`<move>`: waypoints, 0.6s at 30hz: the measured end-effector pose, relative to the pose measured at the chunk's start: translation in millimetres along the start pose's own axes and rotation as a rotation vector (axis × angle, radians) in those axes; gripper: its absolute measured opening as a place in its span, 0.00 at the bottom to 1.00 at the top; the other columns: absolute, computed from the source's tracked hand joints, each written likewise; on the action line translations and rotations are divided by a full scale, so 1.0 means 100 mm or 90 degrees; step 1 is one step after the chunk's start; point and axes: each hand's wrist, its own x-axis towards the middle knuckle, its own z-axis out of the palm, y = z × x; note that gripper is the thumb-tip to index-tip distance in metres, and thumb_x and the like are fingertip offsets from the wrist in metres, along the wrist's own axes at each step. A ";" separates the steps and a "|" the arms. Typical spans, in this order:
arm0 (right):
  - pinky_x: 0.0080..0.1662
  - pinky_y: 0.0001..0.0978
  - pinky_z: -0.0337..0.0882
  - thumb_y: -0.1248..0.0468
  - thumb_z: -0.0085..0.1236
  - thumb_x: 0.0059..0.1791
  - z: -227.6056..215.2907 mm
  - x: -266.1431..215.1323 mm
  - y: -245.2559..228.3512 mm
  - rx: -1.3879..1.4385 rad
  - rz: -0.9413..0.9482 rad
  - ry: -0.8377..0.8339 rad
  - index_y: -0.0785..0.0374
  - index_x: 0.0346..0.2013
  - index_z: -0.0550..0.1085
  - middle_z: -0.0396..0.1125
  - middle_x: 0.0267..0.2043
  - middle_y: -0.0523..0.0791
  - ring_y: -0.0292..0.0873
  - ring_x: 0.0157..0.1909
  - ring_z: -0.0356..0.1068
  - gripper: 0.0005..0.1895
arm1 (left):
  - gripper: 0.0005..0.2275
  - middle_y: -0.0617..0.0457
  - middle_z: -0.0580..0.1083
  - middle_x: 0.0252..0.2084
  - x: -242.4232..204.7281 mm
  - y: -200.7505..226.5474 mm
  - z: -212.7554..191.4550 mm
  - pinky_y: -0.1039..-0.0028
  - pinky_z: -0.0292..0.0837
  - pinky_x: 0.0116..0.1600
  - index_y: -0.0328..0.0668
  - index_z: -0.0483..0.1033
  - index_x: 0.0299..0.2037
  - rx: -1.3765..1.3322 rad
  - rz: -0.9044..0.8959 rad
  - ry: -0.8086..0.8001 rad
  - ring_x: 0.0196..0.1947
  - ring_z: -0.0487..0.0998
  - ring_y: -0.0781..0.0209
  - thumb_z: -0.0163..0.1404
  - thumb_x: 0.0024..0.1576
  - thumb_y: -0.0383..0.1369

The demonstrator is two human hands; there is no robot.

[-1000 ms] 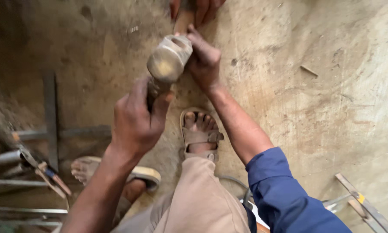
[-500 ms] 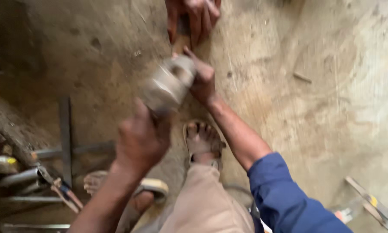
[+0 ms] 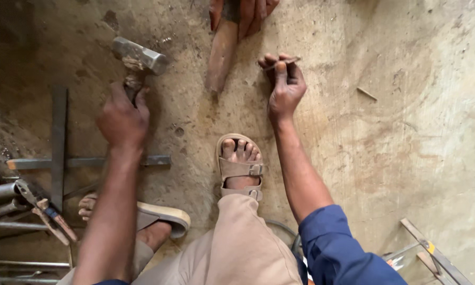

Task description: The person hammers a small metal rod into a cylindrical metal piece while sitting on the floor. They repeatedly adjust the piece and strike it with a hammer to drive the rod further inside.

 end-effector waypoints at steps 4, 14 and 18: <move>0.58 0.46 0.78 0.64 0.55 0.58 -0.07 -0.06 0.04 0.022 0.008 0.009 0.73 0.54 0.70 0.75 0.50 0.57 0.53 0.51 0.78 0.14 | 0.14 0.41 0.78 0.44 -0.09 0.19 0.13 0.55 0.75 0.47 0.39 0.73 0.48 0.002 0.022 0.082 0.44 0.80 0.41 0.59 0.64 0.40; 0.55 0.43 0.78 0.64 0.55 0.58 -0.05 -0.07 -0.04 -0.017 0.029 0.016 0.71 0.54 0.70 0.75 0.48 0.55 0.50 0.47 0.78 0.14 | 0.34 0.35 0.70 0.53 0.15 1.47 0.47 0.51 0.71 0.56 0.31 0.63 0.63 -0.261 0.148 -0.044 0.53 0.71 0.35 0.65 0.49 0.39; 0.55 0.44 0.80 0.65 0.52 0.58 -0.08 -0.14 -0.09 0.092 0.110 0.031 0.69 0.52 0.70 0.74 0.48 0.54 0.50 0.48 0.77 0.11 | 0.29 0.36 0.71 0.52 0.01 1.43 0.30 0.51 0.72 0.56 0.35 0.66 0.63 -0.303 0.166 -0.050 0.52 0.73 0.35 0.64 0.53 0.34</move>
